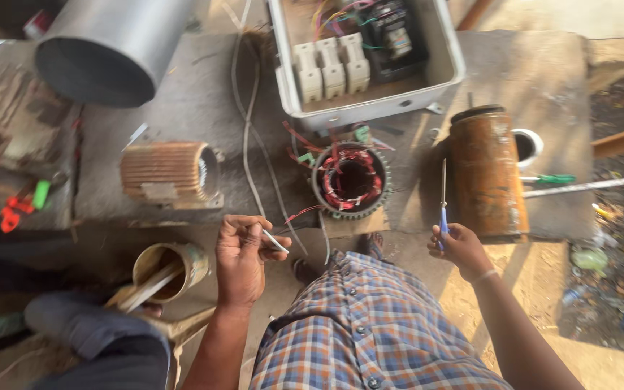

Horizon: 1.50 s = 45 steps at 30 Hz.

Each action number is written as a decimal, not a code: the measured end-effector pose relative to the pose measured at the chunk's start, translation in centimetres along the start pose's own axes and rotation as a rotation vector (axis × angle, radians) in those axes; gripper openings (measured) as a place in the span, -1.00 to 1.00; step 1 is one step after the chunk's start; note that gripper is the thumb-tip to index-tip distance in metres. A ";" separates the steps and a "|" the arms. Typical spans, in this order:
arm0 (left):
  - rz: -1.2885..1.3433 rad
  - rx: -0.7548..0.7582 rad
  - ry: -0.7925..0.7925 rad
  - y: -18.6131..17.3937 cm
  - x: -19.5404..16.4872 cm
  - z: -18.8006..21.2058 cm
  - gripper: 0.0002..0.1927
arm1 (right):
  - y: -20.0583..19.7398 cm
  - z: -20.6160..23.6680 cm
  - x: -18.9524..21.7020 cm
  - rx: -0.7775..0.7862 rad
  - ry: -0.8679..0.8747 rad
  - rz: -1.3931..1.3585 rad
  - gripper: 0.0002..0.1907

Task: The person works at a workbench rewinding an electric motor stator, handling red enameled copper windings inside the stator core. They pull and arrange wire, cut a length of white wire with scissors, strip and position the wire ends, and use pliers while fitting the windings into the stator slots.

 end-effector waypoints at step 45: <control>-1.137 0.256 0.868 0.3 -1.5 -2.9 -0.80 | 25.7 -4.3 4.0 1.125 -0.322 0.564 -0.84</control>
Point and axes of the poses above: each hand's wrist, its own z-axis away from the middle knuckle, its own y-axis out of the palm, x = y × z, the point moved 4 cm from there along -z, towards the middle knuckle, and after that the axes turned 11 degrees about -z, right-handed, at the moved point
